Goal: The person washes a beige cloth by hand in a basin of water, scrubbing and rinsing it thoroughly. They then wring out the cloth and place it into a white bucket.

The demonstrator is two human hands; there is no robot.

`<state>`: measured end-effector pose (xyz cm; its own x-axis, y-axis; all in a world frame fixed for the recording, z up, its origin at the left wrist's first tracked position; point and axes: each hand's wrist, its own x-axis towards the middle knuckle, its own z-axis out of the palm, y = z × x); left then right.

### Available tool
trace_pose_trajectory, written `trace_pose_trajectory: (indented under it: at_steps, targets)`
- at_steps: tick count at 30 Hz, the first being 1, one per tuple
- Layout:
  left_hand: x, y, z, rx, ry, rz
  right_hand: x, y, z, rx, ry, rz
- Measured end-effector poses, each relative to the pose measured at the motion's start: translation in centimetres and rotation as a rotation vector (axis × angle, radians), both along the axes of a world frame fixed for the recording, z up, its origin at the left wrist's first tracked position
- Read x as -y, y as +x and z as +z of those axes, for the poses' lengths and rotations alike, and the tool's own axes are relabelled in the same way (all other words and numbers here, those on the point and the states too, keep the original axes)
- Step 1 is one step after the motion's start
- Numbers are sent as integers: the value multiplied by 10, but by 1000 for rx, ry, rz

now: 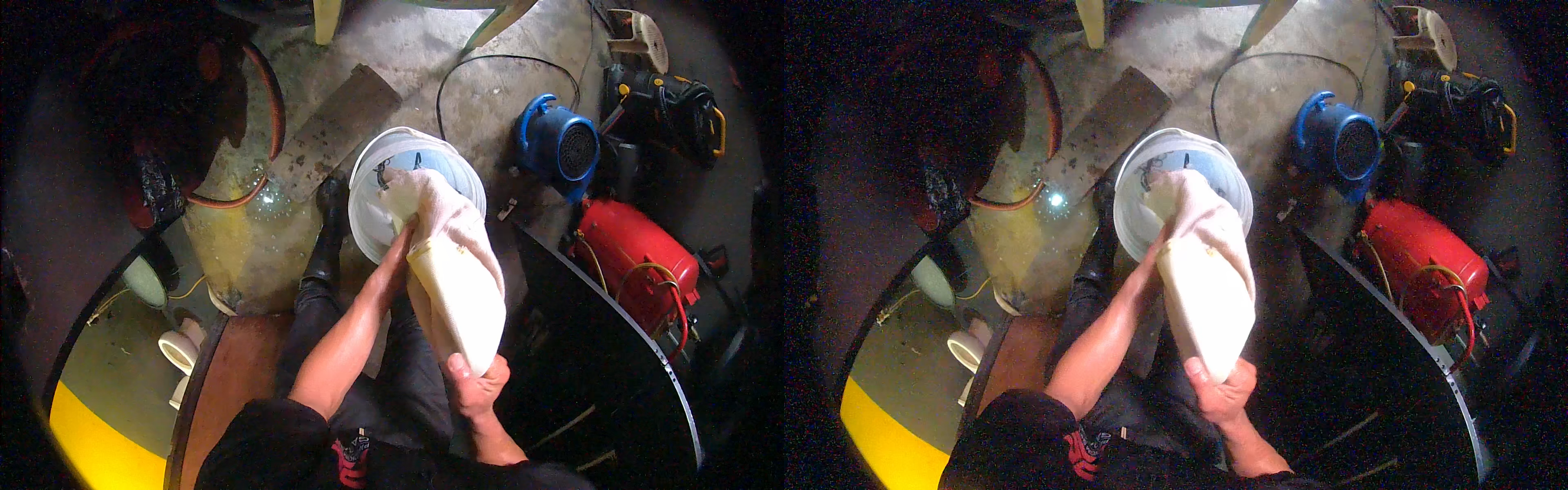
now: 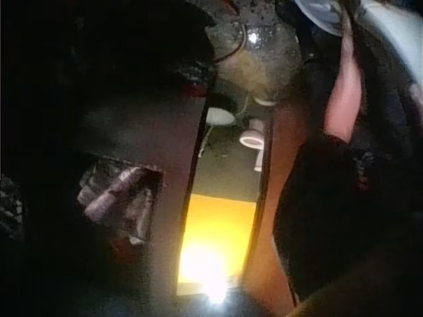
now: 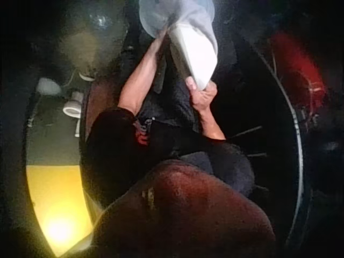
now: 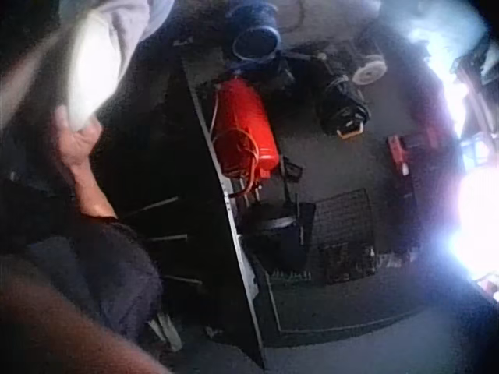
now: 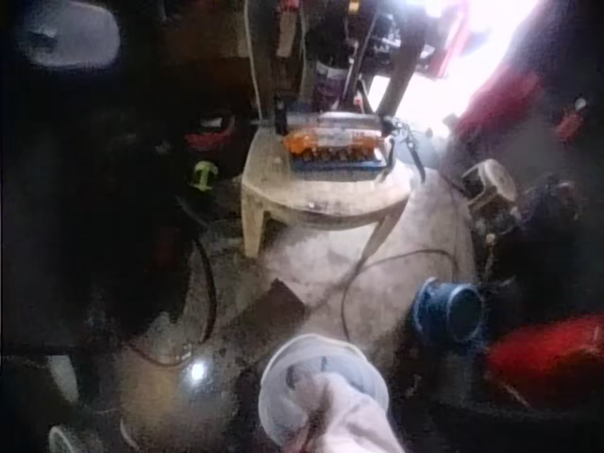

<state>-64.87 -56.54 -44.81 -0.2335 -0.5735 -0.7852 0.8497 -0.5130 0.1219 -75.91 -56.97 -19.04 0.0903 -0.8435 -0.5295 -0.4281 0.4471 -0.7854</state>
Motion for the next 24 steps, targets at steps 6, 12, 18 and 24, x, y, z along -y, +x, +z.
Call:
trace_pose_trajectory:
  at_steps: [6,12,18,24]
  targets:
    - [-1,14,-21,-196,96,75,-18,3,0,263,542,-325]
    - [-42,-5,-100,228,-43,92,9,-21,-19,307,518,-360]
    - [-55,32,-30,369,78,-222,164,-50,-132,102,299,4]
    - [-50,58,-4,228,52,-135,184,-19,-191,-307,148,277]
